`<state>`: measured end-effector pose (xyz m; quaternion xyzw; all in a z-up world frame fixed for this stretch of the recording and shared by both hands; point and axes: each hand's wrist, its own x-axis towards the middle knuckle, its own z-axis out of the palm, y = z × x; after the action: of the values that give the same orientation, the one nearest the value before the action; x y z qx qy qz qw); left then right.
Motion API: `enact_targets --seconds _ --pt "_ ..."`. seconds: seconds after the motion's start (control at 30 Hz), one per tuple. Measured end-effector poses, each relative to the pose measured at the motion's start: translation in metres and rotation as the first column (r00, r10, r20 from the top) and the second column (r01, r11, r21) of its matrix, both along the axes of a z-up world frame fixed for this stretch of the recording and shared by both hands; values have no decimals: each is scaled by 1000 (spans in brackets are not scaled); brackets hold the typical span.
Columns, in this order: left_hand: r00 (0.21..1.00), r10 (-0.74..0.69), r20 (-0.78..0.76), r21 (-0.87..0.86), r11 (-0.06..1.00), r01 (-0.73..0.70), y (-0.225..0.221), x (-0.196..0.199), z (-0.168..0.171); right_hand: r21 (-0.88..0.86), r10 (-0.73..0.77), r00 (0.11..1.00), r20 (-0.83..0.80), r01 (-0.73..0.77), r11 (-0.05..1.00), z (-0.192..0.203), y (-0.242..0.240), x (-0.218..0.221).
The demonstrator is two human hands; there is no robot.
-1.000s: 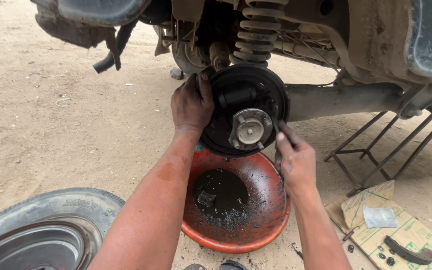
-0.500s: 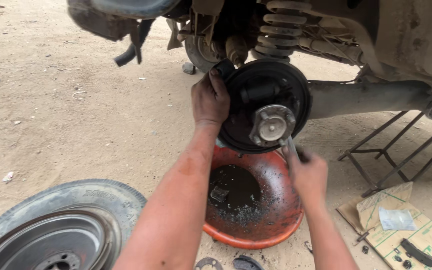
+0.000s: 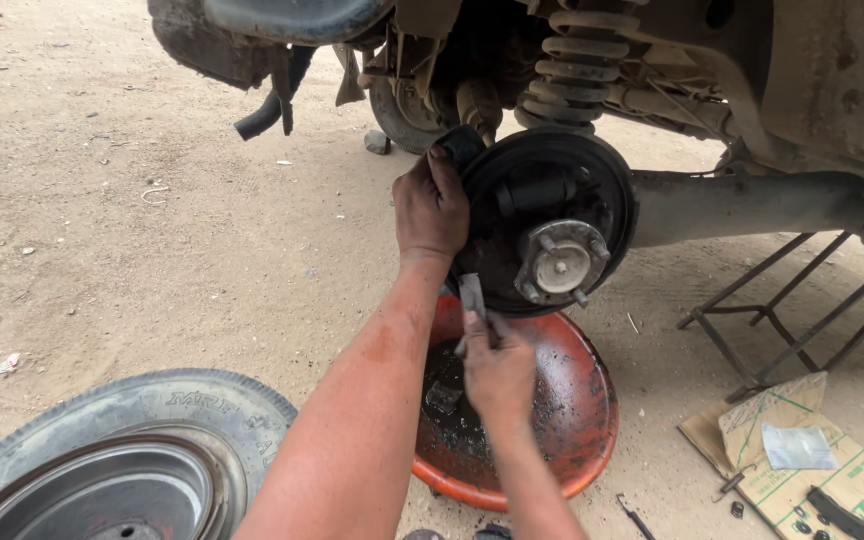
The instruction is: The person cleans and maintains a vehicle's rear brake assembly by hand and with a cloth, using a screwdriver to pry components and wiping the internal hub over a plastic basin.
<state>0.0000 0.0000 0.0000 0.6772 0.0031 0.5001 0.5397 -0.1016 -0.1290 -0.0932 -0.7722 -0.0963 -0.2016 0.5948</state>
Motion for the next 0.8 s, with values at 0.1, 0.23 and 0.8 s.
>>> enact_targets --seconds 0.1,0.23,0.8 --pt "995 88 43 47 995 -90 -2 -6 6 41 56 981 -187 -49 998 18 -24 -15" --pt "990 1 140 -17 1000 1 1 -47 17 45 83 978 -189 -76 996 29 -42 -49" --pt "901 -370 -226 -657 741 139 71 -110 62 536 361 797 -484 -57 842 -71 -30 -13"
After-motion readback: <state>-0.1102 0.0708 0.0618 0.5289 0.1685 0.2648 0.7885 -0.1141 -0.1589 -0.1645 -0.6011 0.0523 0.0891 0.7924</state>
